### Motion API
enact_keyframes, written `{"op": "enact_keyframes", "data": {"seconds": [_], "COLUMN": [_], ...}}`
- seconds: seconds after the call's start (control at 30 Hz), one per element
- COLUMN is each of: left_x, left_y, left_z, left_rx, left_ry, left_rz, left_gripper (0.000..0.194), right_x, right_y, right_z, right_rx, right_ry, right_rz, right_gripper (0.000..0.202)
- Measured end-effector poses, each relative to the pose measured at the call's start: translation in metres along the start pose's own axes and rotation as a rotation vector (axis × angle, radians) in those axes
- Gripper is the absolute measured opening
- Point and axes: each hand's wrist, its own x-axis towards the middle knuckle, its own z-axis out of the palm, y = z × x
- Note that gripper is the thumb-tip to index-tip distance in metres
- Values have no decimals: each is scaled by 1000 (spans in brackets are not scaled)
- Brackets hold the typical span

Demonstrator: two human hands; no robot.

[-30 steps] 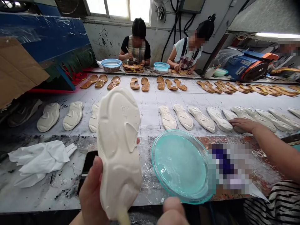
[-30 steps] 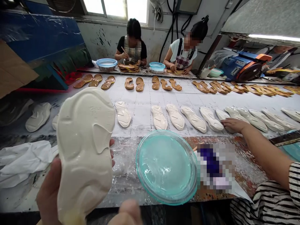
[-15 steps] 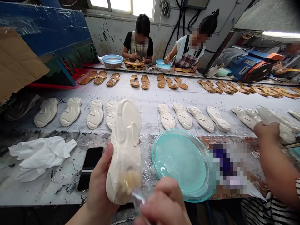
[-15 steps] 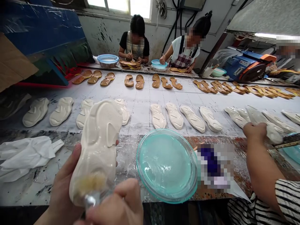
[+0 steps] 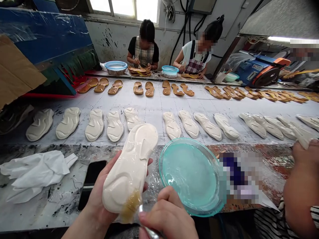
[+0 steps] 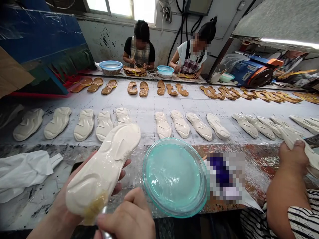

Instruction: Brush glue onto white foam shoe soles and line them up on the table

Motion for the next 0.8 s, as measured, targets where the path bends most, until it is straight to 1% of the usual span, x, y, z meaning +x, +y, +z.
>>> {"op": "enact_keyframes", "data": {"seconds": [0.07,0.17,0.23,0.33,0.37,0.4,0.47,0.53,0.57,0.67,0.77,0.8], "left_x": [1,-2,-6,-14,-17,-19,-24,-29,-30,-33,-33,-33], "left_y": [2,2,0,-4,-5,-7,-9,-10,-11,-10,-8,-7], "left_z": [-2,-4,-6,-10,-12,-13,-16,-17,-17,-14,-6,-3], "left_rx": [4,19,48,112,140,170,222,291,337,520,695,754], "left_ry": [17,31,40,76,85,89,96,113,127,149,86,56], "left_rz": [-7,-86,-132,-119,-104,-100,-135,-117,-87,28,58,79], "left_gripper": [46,47,43,33,29,27,26,27,27,30,38,38], "right_x": [5,7,8,15,18,22,28,31,31,32,38,41], "right_y": [2,4,5,8,9,10,14,17,18,15,4,-1], "right_z": [-3,-6,-7,-14,-18,-23,-32,-37,-38,-34,-30,-30], "right_rx": [-18,4,10,-11,6,35,122,186,196,166,58,2], "right_ry": [36,-65,-21,44,13,-48,-207,-293,-306,-277,-173,-156], "right_rz": [29,-48,-44,63,76,67,3,-66,-92,-109,-109,-126], "right_gripper": [11,15,16,12,11,11,12,14,15,18,20,20]}}
